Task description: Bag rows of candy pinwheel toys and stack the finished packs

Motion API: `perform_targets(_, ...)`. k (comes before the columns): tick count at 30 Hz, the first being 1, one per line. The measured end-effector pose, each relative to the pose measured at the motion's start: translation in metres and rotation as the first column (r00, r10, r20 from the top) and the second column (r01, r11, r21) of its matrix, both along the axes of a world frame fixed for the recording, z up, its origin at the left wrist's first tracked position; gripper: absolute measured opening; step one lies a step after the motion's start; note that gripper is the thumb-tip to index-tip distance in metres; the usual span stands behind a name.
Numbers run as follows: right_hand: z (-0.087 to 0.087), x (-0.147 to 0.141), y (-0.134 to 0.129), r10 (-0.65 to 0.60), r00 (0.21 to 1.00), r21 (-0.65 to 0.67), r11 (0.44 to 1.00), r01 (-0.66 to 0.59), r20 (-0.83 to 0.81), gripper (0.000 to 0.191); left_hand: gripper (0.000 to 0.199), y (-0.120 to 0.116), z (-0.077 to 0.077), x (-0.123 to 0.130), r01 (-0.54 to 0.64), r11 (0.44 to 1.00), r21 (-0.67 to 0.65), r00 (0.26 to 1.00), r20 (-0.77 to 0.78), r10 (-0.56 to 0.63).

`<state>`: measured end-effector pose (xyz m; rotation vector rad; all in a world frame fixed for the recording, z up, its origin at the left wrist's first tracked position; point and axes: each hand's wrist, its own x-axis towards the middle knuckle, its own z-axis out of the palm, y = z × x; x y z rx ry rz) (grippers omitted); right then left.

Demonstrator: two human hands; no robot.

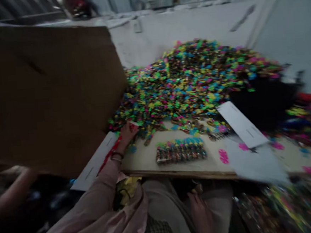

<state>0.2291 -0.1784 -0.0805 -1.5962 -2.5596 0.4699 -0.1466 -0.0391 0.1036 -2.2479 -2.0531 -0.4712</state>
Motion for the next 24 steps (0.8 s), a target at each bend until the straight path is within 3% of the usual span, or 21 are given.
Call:
perform_targets(3, -0.004, -0.007, 0.005, 0.096, 0.995, 0.018, 0.995, -0.095, -0.026, 0.059, 0.043, -0.01, -0.018, -0.051, -0.215, 0.976, -0.012, 0.975, 0.045, 0.216)
perform_targets(8, 0.014, -0.027, 0.005, 0.131, 0.988, 0.021, 0.991, -0.129, -0.079, 0.054, 0.082, -0.005, -0.066, -0.098, -0.4, 0.913, -0.08, 0.906, 0.116, 0.407)
perform_targets(12, 0.015, -0.039, 0.016, 0.155, 0.986, 0.024, 0.988, -0.154, -0.068, 0.047, 0.091, -0.052, -0.109, -0.128, -0.545, 0.822, -0.166, 0.815, 0.122, 0.566)
perform_targets(16, 0.014, -0.063, 0.018, 0.225, 0.973, 0.087, 0.972, -0.219, -0.06, 0.044, 0.086, -0.103, -0.139, -0.132, -0.525, 0.829, -0.191, 0.83, 0.101, 0.549)
perform_targets(20, 0.036, -0.087, 0.021, 0.357, 0.924, 0.231, 0.919, -0.32, -0.138, 0.037, 0.082, -0.106, -0.151, -0.125, -0.555, 0.811, -0.184, 0.812, 0.09, 0.576)
perform_targets(22, 0.05, -0.085, 0.045, 0.306, 0.935, 0.306, 0.921, -0.242, -0.179, 0.034, 0.078, -0.093, -0.155, -0.12, -0.587, 0.793, -0.163, 0.797, 0.055, 0.601)
perform_targets(24, 0.061, -0.065, 0.09, 0.126, 0.963, 0.396, 0.918, -0.022, -0.239, 0.032, 0.073, -0.076, -0.158, -0.114, -0.61, 0.783, -0.119, 0.787, 0.021, 0.616)
